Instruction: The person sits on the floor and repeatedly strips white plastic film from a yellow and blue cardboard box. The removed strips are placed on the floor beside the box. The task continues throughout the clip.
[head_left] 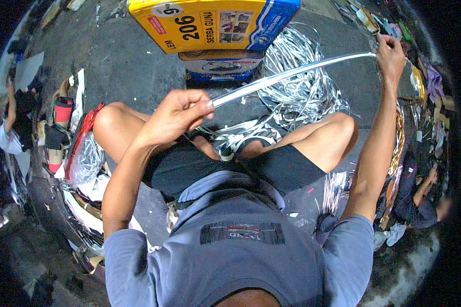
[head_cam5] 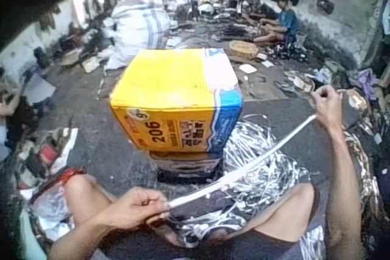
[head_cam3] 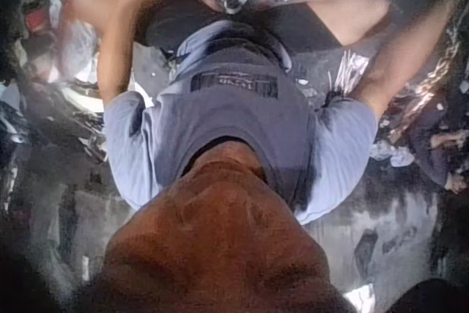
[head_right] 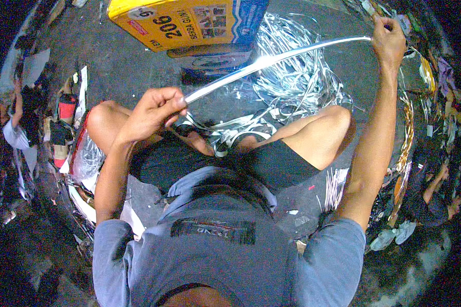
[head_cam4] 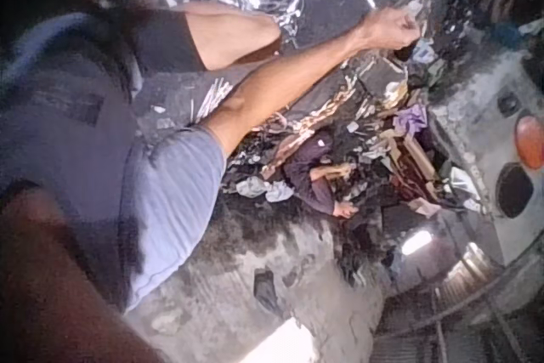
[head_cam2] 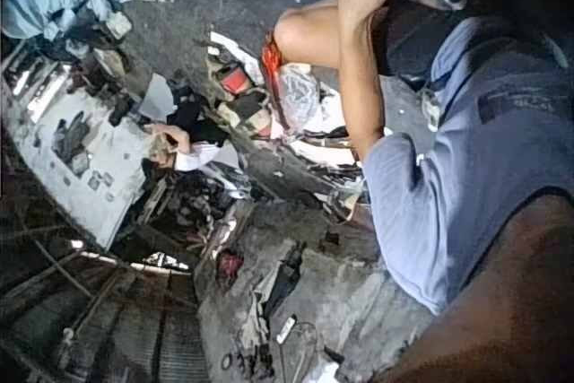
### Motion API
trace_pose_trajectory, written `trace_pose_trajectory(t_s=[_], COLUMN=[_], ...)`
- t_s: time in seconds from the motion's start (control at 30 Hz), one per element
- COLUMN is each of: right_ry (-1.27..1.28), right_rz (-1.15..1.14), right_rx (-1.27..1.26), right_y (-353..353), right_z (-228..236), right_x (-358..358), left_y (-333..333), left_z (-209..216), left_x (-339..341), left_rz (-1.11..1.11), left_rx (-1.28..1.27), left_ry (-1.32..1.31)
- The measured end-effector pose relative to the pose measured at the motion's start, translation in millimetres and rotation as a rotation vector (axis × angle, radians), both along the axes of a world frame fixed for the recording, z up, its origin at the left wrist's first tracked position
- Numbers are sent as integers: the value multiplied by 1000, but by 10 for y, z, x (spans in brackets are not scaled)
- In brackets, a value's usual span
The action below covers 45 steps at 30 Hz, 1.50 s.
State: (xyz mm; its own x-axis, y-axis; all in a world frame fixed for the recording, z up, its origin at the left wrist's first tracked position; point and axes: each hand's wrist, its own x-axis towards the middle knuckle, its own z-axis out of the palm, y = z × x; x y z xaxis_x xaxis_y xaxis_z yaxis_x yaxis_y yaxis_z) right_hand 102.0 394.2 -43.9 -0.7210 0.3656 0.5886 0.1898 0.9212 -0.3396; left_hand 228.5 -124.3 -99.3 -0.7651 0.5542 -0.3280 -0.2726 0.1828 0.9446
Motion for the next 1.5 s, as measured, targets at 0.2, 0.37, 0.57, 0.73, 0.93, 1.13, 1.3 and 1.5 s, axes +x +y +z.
trace_pose_trajectory(t_s=[0.2,0.37,0.57,0.73,0.93,1.13,1.3,1.5], right_ry=[-116,-99,-229,-120,-636,-463,-440,-482], right_rz=[-153,-153,-245,815,1225,985,887,944], right_rx=[16,23,127,-57,-966,-825,-648,-808], right_y=[703,1030,605,-1067,-2099,-1893,-1778,-1629], right_z=[-368,-466,-106,56,321,555,405,200], right_x=[-302,-478,-296,423,484,-403,-972,-992], left_y=[-358,-288,-60,430,773,916,1108,1217], left_z=[-206,-235,-216,183,917,1176,1009,881], left_x=[89,57,-109,-266,-879,-1920,-2379,-2275], left_rz=[121,194,171,21,-17,201,0,88], left_rx=[-19,-54,-94,-130,-141,-230,-136,-104], left_ry=[-56,-18,88,395,656,1170,1127,1124])
